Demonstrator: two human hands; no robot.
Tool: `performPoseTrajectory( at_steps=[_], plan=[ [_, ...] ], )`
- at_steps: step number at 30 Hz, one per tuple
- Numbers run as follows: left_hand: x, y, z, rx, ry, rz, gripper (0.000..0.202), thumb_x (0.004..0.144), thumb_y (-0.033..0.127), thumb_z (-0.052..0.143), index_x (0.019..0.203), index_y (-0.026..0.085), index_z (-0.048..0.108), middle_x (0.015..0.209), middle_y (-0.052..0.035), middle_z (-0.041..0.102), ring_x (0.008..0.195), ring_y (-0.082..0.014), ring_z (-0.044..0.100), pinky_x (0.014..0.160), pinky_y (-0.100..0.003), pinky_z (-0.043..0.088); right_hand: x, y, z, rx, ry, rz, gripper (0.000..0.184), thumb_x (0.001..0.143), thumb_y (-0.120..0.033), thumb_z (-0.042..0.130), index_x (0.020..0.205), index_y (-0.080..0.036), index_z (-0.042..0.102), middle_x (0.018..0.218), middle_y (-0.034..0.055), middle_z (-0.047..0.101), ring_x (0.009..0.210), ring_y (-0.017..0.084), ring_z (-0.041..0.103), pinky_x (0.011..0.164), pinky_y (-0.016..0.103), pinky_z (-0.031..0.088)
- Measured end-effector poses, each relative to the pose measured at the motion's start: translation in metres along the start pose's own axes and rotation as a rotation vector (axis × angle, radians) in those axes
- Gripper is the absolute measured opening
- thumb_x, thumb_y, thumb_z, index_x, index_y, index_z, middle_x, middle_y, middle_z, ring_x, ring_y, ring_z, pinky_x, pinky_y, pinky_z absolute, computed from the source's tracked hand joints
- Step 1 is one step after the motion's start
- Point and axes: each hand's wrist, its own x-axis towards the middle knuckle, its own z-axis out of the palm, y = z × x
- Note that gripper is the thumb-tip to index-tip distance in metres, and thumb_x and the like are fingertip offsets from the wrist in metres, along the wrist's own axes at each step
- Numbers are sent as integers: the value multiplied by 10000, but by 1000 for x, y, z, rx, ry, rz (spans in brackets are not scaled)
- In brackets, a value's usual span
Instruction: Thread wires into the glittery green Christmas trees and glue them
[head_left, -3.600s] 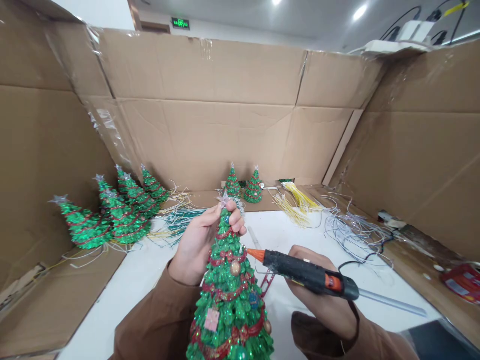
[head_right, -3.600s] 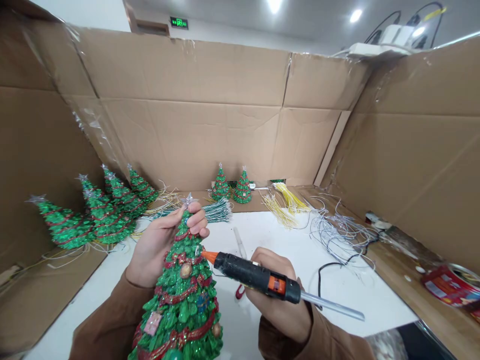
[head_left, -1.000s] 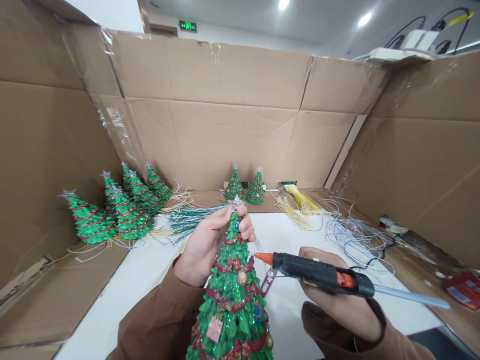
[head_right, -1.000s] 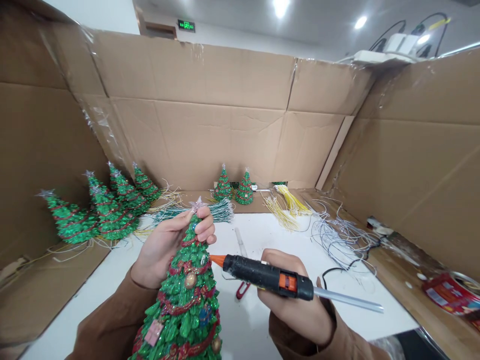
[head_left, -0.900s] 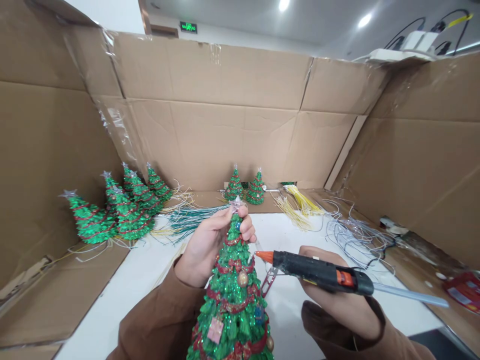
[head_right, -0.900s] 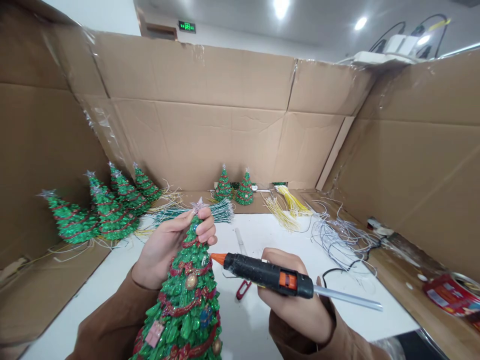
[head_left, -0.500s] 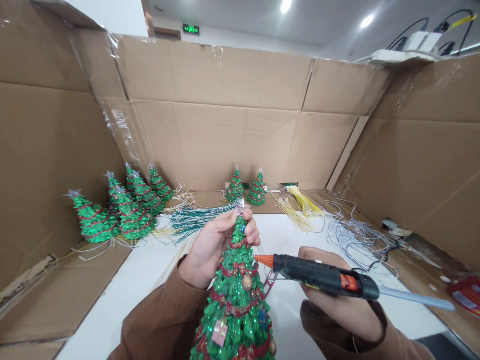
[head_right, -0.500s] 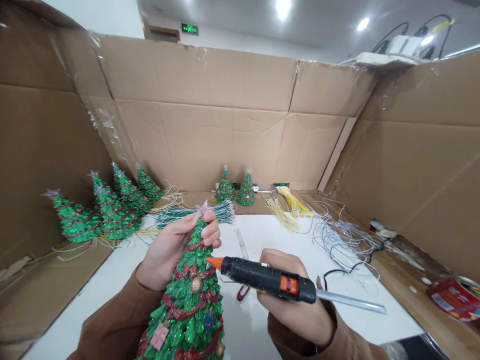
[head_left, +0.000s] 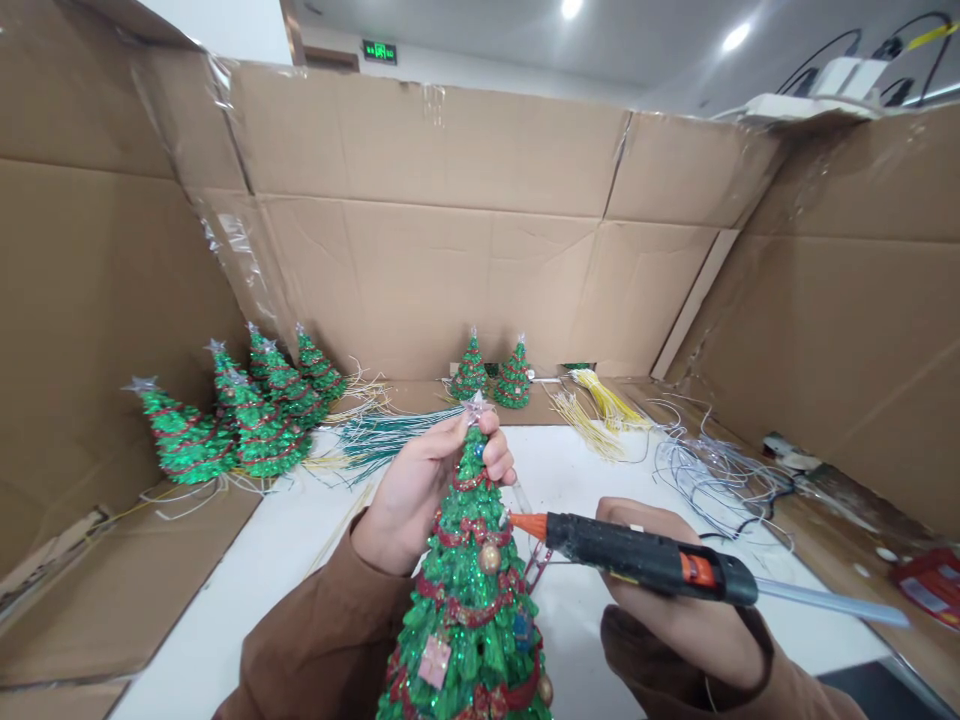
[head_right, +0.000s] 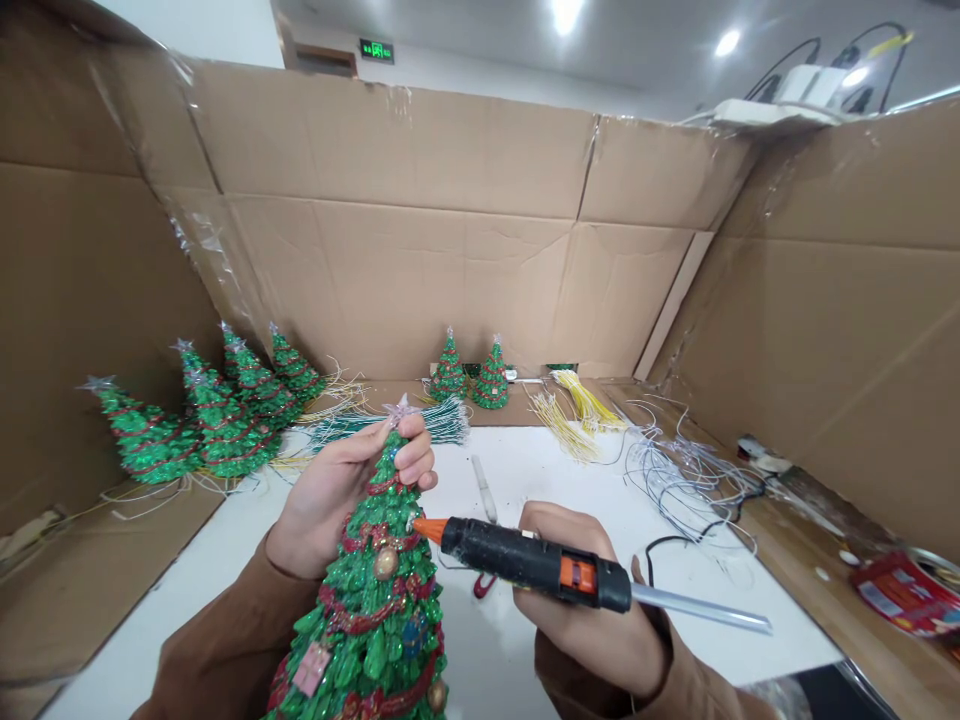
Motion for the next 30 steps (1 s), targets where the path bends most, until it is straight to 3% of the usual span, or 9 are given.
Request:
performPoseTrajectory(
  at_steps=[19,30],
  plan=[
    [0,-1,0,-26,10,-5,309,879,86,292,710,104,551,572,-22,441,514,-114,468,587,-250,430,-1,3,4,-18,8,72,226,744,-151,487,582,-209,341,540,-50,389,485,103,380,461,222,312],
    [0,2,0,-27,7,3,333,899,116,286,704,101,556,563,-16,427,511,-112,462,572,-242,424,-2,1,2,-24,15,73,219,749,-133,483,582,-212,365,549,-42,429,490,108,419,463,218,339]
  ],
)
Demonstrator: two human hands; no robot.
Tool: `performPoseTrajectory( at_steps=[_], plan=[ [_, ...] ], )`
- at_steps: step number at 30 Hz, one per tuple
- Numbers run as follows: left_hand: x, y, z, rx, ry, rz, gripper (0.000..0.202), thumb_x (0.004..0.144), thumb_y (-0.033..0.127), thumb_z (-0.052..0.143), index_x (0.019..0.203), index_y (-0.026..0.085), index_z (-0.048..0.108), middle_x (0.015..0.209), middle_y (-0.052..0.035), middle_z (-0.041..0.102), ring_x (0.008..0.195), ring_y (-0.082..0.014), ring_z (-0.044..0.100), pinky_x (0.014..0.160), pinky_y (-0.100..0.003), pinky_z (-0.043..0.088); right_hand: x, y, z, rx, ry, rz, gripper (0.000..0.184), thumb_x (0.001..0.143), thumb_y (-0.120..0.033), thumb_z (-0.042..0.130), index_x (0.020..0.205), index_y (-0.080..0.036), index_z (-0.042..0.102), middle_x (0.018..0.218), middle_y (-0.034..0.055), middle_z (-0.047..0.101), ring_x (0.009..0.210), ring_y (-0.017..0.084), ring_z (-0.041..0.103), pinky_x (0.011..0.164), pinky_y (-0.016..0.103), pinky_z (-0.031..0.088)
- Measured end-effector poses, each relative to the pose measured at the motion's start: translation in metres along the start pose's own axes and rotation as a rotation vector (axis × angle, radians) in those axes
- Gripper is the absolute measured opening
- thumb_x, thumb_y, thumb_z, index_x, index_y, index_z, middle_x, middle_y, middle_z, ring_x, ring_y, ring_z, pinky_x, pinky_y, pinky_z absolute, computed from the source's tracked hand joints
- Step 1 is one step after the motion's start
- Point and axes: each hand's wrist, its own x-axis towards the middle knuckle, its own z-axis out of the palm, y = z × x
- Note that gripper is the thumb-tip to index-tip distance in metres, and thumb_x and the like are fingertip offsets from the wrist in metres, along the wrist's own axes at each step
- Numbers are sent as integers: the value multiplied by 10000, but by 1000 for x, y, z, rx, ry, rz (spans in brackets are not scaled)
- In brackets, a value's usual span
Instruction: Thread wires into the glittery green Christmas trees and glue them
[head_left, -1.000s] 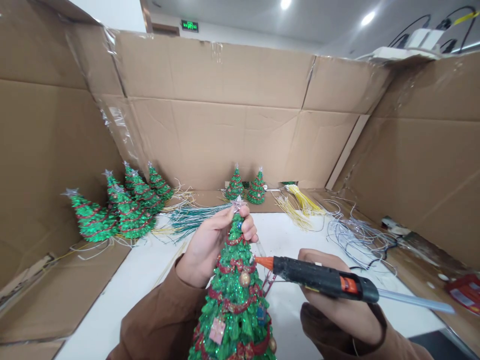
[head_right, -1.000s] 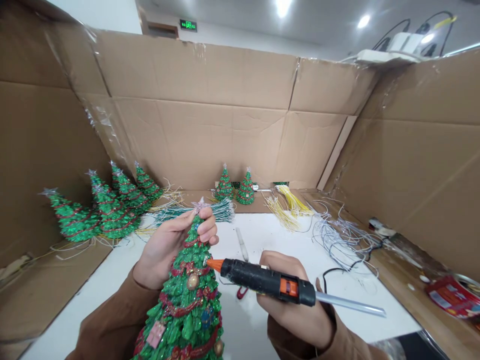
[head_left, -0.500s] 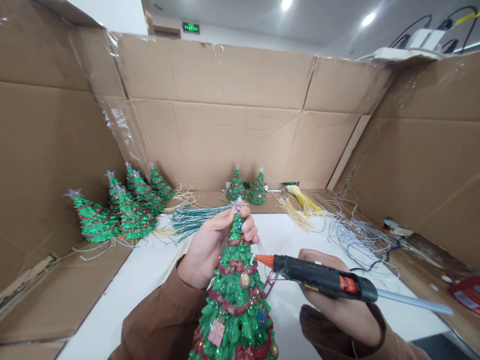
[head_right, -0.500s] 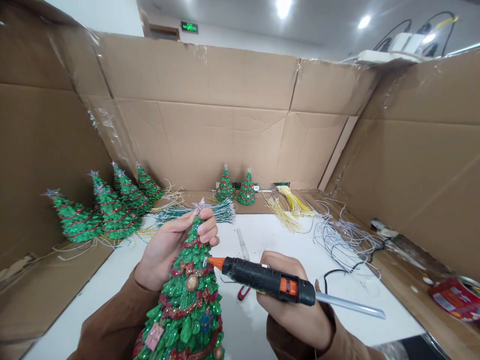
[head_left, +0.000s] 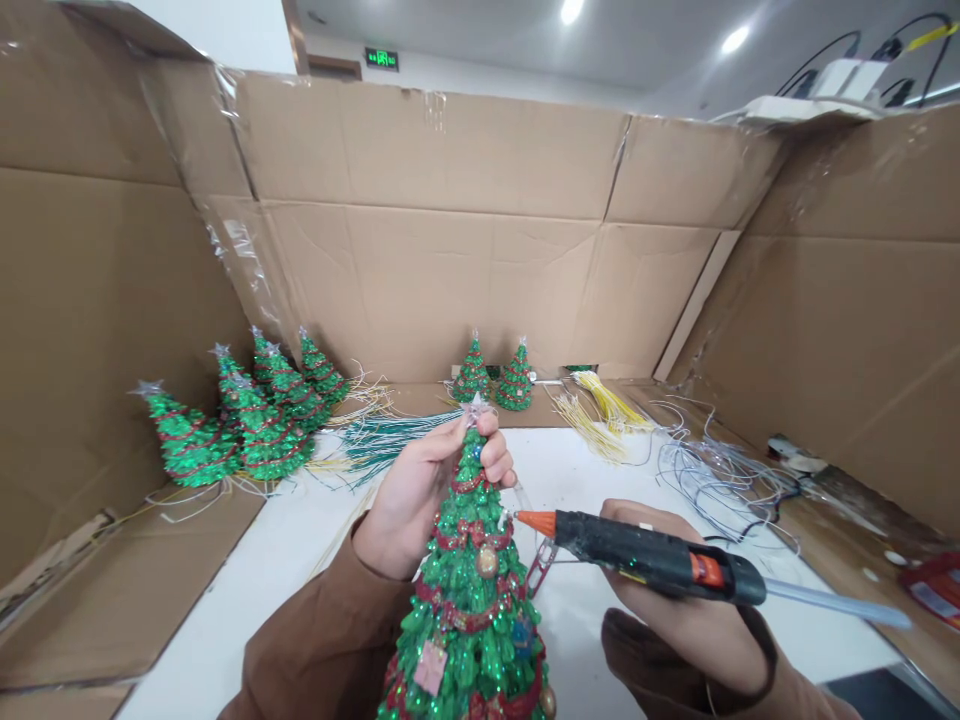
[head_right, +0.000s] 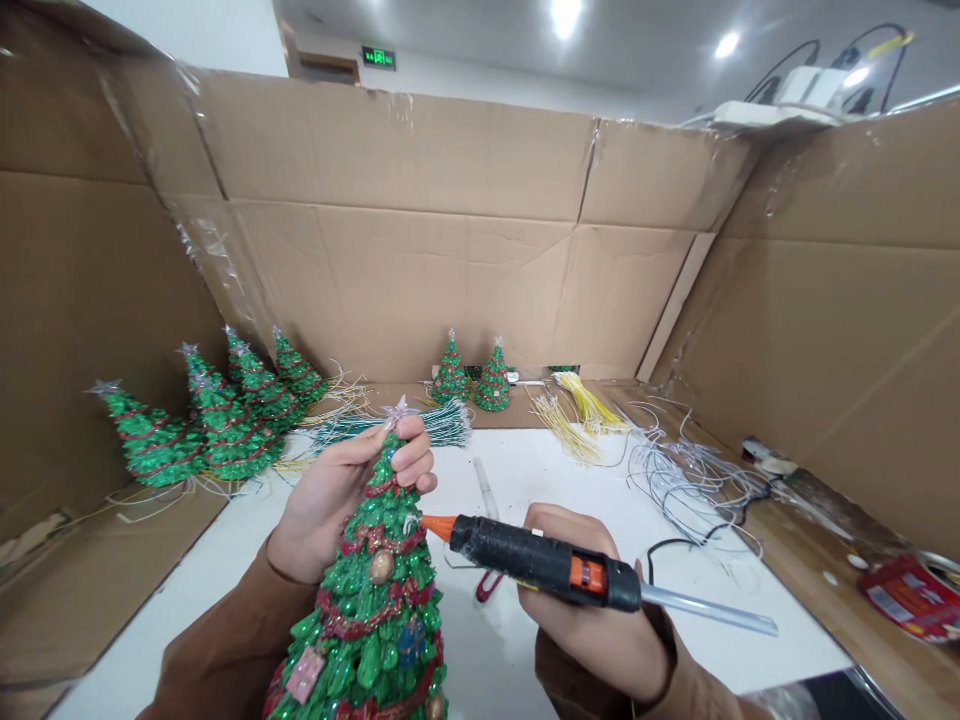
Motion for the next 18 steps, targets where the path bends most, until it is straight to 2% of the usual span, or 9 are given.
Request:
performPoseTrajectory(
  at_steps=[6,18],
  plan=[
    [-1,-1,2,12,23,-13,284,882,111,331,705,110,554,561,-12,425,514,-113,455,580,-248,436,1,-2,0,0,-18,-37,200,745,-122,483,580,-202,404,542,-43,454,478,100,428,457,212,336],
    [-1,-4,0,13,-3,-17,253,864,96,341,716,111,546,573,-25,450,518,-118,464,592,-252,430,3,-1,0,20,-18,33,231,738,-147,487,578,-220,338,550,-37,403,494,117,406,461,236,326]
  ],
)
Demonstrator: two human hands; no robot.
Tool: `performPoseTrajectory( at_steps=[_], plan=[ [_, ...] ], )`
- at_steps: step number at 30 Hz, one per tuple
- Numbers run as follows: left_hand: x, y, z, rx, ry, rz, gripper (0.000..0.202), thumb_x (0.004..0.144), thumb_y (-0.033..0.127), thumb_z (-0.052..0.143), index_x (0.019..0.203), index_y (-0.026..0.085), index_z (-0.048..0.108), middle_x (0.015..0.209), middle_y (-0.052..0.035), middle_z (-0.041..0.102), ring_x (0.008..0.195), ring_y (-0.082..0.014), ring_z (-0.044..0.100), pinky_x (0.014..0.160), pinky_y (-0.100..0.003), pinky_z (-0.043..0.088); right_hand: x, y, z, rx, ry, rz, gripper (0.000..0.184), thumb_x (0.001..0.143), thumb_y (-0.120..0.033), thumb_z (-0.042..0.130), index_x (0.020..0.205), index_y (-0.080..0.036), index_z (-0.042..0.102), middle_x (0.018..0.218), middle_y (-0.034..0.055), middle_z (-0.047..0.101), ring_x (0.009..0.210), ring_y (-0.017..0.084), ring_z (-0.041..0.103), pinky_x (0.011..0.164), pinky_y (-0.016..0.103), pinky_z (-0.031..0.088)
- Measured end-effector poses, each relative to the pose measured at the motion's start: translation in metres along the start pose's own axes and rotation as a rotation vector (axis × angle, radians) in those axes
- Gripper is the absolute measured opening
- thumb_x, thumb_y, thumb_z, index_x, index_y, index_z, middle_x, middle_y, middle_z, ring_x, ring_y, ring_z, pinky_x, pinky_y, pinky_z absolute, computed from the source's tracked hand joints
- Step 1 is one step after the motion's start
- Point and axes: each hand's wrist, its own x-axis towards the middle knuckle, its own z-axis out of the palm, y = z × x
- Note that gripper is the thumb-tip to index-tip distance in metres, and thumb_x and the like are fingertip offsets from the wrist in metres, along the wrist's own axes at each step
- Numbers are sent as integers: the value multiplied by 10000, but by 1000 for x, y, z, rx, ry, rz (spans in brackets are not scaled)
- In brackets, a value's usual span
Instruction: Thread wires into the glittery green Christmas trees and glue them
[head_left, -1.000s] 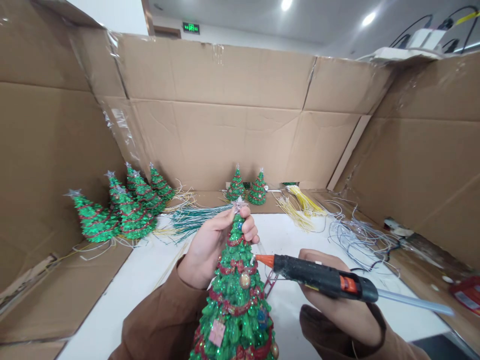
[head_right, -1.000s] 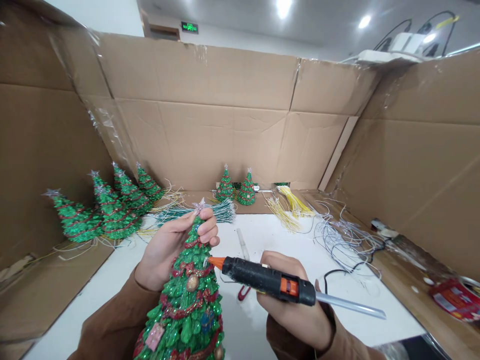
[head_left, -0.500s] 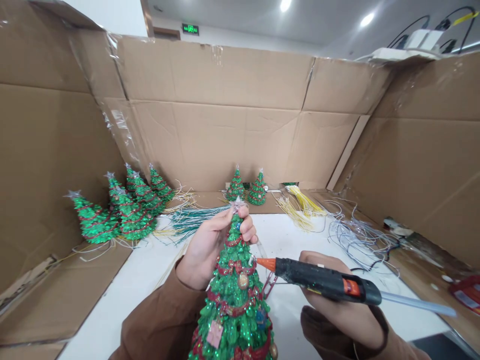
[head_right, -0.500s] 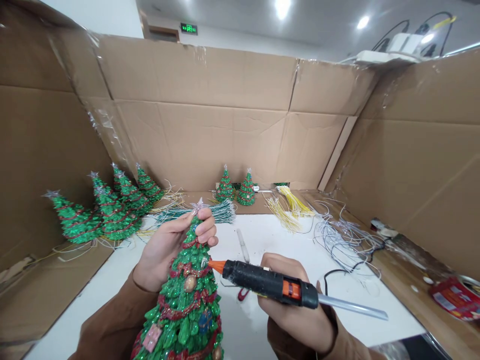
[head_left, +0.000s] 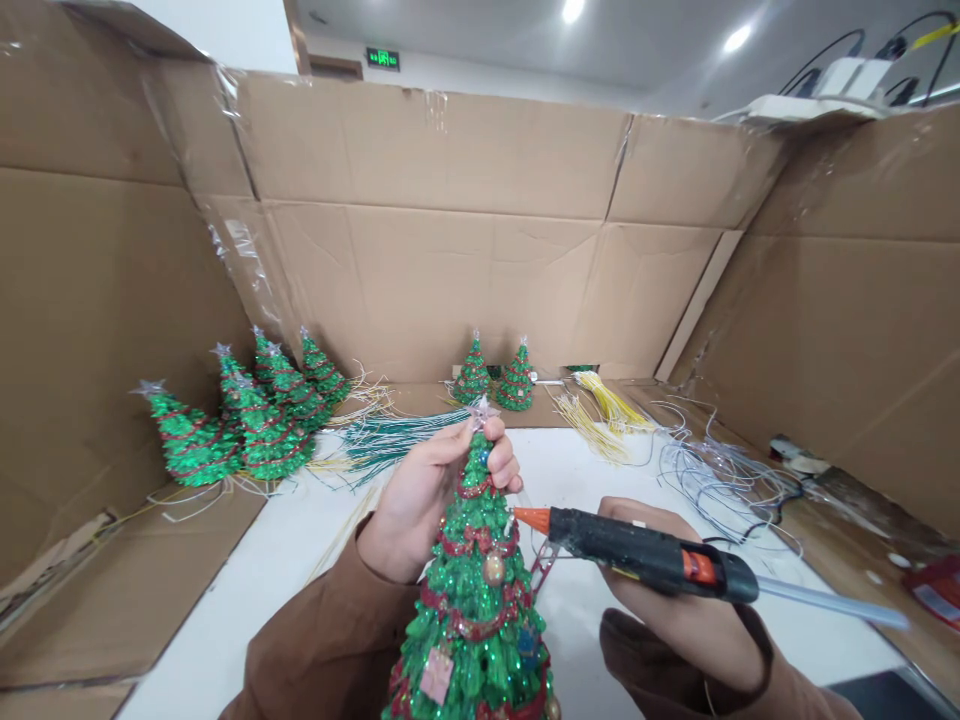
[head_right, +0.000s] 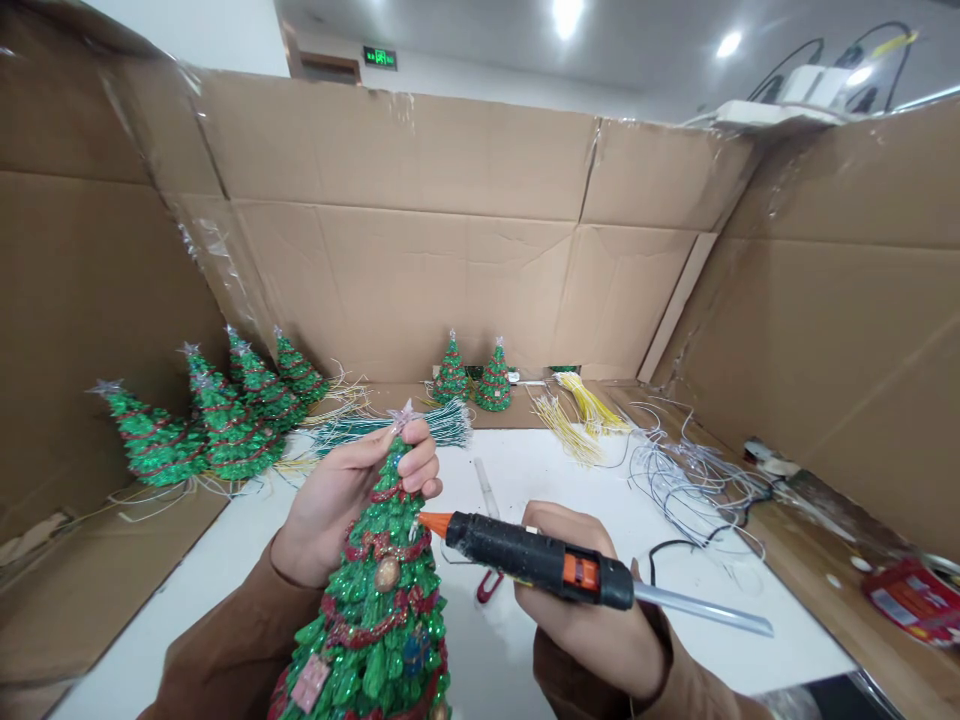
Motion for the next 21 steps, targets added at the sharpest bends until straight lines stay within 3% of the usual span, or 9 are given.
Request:
performPoseTrajectory(
  at_steps=[15,18,21],
  plan=[
    [1,-1,0,24,23,9,261,872,104,337,718,115,548,575,-31,455,522,-123,461,592,-251,428,2,-5,-4,24,-39,-117,221,765,-144,482,571,-208,397,527,-33,446,469,106,418,449,233,321],
    [1,4,-1,9,35,27,257,869,95,334,715,119,538,576,-26,444,520,-122,460,587,-252,432,-6,14,-1,146,-42,15,196,761,-219,551,591,-207,456,557,-13,483,510,129,453,490,258,371],
    [0,9,-2,-23,13,58,284,878,93,311,702,117,532,571,-19,427,510,-115,448,570,-245,432,-8,47,3,378,110,262,211,766,-367,593,670,-198,511,570,-10,485,516,136,448,472,263,378]
  ],
)
